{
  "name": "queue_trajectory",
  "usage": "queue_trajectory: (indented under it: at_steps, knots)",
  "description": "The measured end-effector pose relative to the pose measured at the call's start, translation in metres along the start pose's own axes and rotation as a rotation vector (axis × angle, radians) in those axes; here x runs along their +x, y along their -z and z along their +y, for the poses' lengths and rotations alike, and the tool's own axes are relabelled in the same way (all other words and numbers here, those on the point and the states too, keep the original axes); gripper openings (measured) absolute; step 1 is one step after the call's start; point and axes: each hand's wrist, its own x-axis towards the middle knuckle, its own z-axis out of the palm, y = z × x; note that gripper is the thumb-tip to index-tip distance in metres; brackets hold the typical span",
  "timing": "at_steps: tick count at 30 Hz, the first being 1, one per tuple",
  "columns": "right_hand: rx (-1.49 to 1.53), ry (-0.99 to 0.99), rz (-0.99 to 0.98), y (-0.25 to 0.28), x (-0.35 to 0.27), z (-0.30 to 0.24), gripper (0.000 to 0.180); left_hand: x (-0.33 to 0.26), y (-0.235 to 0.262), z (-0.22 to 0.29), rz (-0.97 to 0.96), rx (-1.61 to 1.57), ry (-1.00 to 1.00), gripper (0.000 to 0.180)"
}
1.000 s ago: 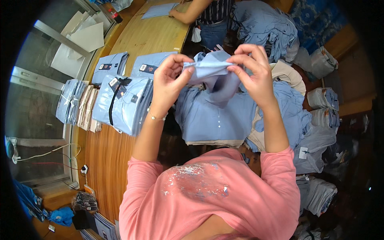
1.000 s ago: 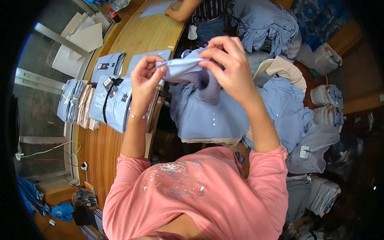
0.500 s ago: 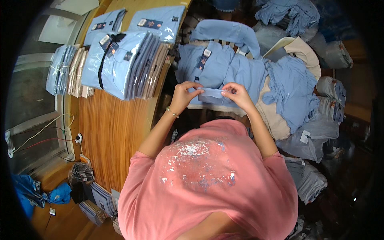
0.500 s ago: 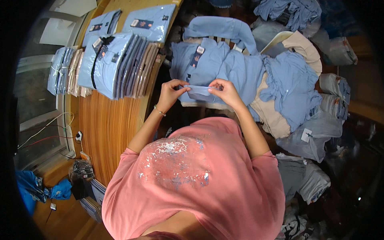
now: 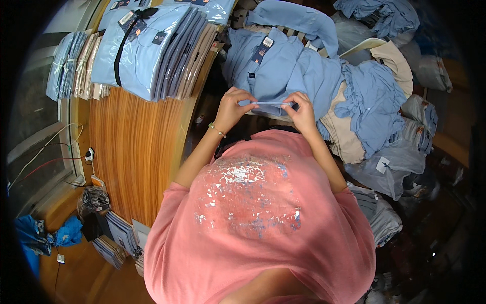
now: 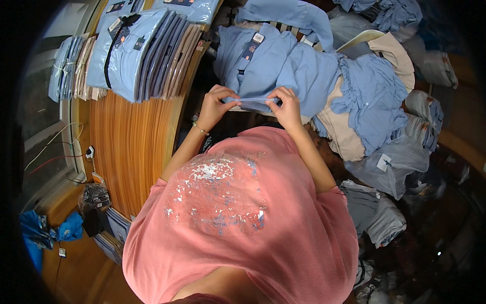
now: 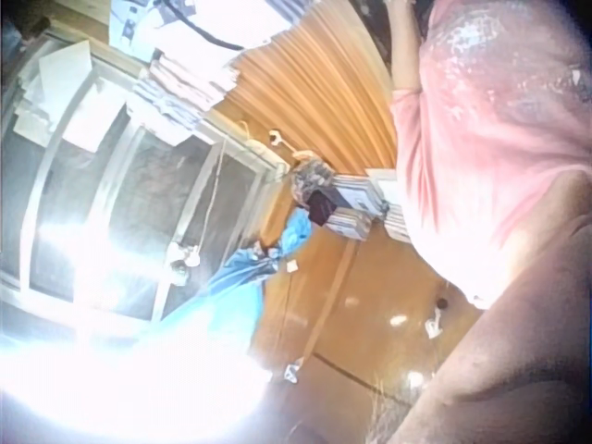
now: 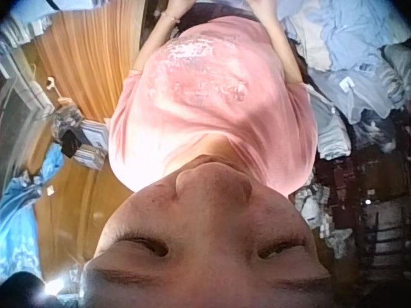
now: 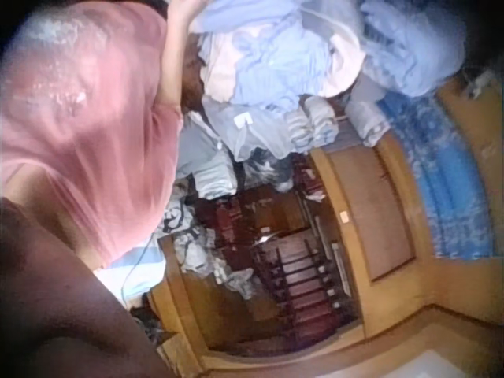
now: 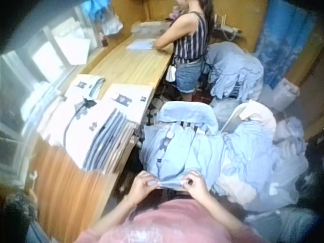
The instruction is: The person folds a light blue button-down shirt around a cardboard insert, places it into a clear plastic bag, seals the bag, and applies a black plastic strap around the packaged shirt.
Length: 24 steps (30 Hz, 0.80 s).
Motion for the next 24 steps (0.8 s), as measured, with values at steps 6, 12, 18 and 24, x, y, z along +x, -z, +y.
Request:
queue_trajectory:
  at_steps: [6,12,18,24]
  knots:
    - [0.093,-0.016,-0.034,0.0,0.0,0.011,0.014,0.002,0.001,-0.005,-0.012,-0.005,-0.029,0.018]
    - [0.048,0.016,-0.016,0.003,-0.001,0.007,0.013,0.005,0.0,-0.006,-0.034,-0.034,-0.018,0.019]
    - [-0.055,0.099,-0.145,0.006,-0.002,0.008,0.016,0.006,0.002,-0.002,-0.115,-0.056,0.074,0.014]
    - [-0.37,0.373,-0.235,-0.012,0.091,0.036,0.024,0.001,-0.005,0.024,-0.36,-0.087,-0.252,0.011]
